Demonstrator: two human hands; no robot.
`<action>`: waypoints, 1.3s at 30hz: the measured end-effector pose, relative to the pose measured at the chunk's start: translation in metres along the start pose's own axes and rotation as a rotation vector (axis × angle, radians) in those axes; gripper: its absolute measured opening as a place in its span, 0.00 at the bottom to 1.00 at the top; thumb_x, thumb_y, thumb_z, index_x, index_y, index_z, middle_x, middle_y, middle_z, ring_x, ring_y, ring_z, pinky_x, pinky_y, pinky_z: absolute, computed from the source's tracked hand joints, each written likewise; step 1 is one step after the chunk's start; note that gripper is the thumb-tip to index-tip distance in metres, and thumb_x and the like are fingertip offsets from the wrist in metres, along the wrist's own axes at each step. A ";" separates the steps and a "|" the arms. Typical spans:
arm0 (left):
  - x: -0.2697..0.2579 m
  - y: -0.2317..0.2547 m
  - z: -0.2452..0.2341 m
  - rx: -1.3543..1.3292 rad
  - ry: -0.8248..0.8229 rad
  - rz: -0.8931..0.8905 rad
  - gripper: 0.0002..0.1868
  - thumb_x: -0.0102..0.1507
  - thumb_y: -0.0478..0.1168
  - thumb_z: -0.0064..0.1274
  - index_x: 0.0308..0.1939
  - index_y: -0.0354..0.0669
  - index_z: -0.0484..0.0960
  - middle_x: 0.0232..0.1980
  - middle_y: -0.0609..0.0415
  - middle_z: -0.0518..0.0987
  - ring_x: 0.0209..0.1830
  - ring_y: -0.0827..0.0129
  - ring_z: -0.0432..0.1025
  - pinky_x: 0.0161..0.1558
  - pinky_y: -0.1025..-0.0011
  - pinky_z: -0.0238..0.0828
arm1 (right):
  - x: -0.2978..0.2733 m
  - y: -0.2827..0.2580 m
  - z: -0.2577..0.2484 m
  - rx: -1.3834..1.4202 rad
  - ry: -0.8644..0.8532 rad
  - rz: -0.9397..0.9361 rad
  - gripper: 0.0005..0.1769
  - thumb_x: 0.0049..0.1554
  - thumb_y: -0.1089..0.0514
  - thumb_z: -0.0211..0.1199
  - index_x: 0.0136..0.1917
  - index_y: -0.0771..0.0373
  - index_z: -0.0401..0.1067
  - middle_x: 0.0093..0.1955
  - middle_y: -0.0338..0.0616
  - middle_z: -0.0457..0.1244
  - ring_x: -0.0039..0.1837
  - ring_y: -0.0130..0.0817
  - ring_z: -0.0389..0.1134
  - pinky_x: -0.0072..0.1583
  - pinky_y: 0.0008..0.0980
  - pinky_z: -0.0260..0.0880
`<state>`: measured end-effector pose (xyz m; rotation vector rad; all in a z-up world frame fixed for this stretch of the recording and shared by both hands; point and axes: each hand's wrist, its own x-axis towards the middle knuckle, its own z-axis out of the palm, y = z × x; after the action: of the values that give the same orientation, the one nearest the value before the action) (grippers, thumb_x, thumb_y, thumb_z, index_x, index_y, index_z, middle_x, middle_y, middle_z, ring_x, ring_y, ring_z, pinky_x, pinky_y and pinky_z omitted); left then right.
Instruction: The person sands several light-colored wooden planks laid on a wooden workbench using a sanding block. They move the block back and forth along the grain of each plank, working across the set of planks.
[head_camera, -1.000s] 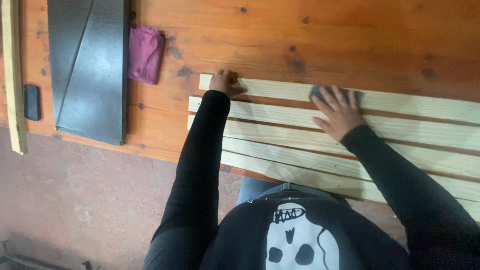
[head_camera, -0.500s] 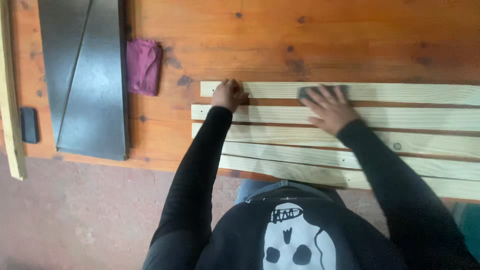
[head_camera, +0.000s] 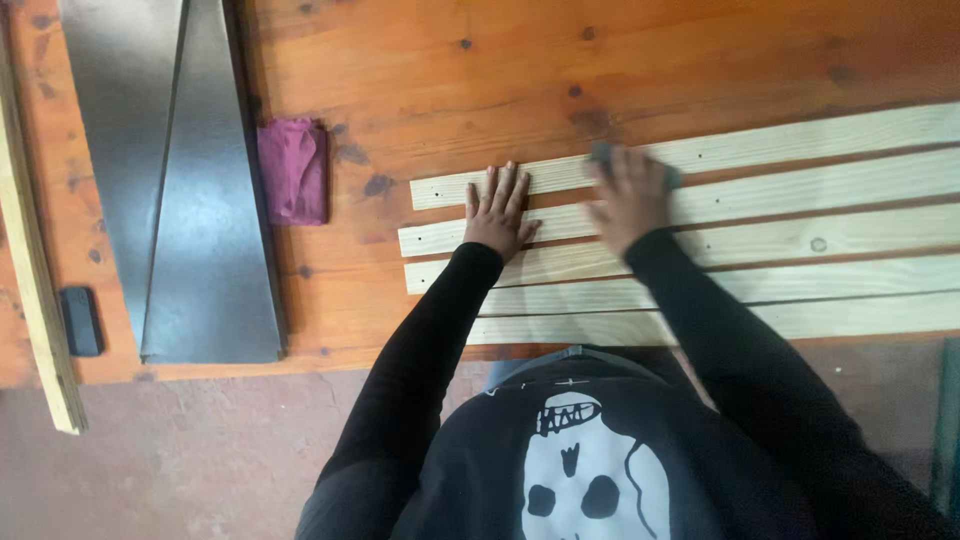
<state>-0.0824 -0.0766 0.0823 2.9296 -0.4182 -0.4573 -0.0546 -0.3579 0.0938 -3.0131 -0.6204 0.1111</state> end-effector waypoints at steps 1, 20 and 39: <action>0.002 -0.001 0.000 0.000 -0.003 0.011 0.49 0.75 0.71 0.41 0.92 0.62 0.38 0.94 0.54 0.35 0.93 0.50 0.27 0.86 0.35 0.30 | 0.007 -0.020 -0.005 -0.001 -0.002 0.011 0.38 0.69 0.31 0.55 0.86 0.46 0.66 0.86 0.65 0.57 0.87 0.70 0.52 0.78 0.74 0.48; 0.007 -0.007 0.017 0.028 0.077 0.003 0.51 0.72 0.78 0.40 0.91 0.65 0.41 0.94 0.58 0.38 0.93 0.51 0.31 0.86 0.36 0.30 | -0.003 0.020 0.023 0.148 0.146 0.248 0.48 0.64 0.38 0.61 0.87 0.66 0.58 0.86 0.76 0.48 0.86 0.73 0.44 0.75 0.82 0.43; 0.006 -0.007 0.016 -0.011 -0.017 -0.012 0.52 0.73 0.77 0.39 0.92 0.65 0.37 0.94 0.57 0.33 0.93 0.51 0.27 0.86 0.35 0.25 | 0.005 0.019 0.044 0.049 0.196 0.209 0.44 0.67 0.32 0.59 0.85 0.61 0.67 0.86 0.71 0.55 0.86 0.68 0.50 0.73 0.87 0.45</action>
<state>-0.0799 -0.0731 0.0640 2.9212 -0.3986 -0.4842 -0.0461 -0.3710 0.0486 -2.9816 -0.2804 -0.1555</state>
